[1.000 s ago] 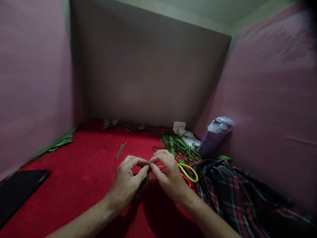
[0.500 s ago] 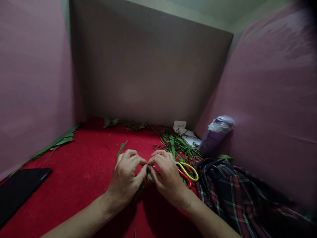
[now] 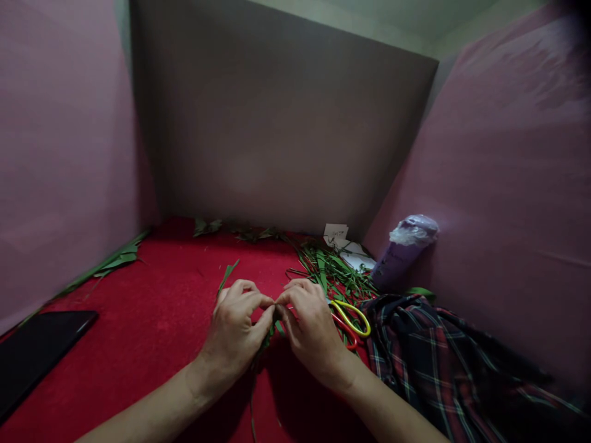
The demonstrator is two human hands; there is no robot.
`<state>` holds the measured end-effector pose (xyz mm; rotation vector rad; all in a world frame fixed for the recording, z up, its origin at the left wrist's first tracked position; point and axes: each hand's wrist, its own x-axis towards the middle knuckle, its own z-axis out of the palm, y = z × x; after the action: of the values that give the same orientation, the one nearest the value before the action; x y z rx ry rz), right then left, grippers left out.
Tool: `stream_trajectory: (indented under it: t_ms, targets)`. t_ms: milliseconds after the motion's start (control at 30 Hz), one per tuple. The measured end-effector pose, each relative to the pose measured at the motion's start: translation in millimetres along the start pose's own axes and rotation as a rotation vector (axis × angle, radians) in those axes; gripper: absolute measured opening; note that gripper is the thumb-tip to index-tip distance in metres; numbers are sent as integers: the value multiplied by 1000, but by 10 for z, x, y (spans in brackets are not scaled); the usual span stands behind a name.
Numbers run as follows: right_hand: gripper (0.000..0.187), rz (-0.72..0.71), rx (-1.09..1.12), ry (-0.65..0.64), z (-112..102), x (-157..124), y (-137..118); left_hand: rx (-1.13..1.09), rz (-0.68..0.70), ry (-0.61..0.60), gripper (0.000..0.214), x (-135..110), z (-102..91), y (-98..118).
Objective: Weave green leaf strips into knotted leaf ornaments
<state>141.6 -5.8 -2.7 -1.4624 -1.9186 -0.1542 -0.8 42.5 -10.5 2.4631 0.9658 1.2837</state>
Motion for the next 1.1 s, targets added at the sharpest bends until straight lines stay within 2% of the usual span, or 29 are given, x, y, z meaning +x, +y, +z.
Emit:
stream_trajectory:
  t_ms: [300, 567, 1100]
  targets:
    - [9, -29, -13, 28, 31, -26, -12, 128, 102, 33, 10, -6, -28, 67]
    - [9, -7, -28, 78, 87, -37, -21, 206, 134, 1, 11, -21, -30, 80]
    - [16, -26, -86, 36, 52, -26, 7, 95, 28, -27, 11, 4, -37, 80]
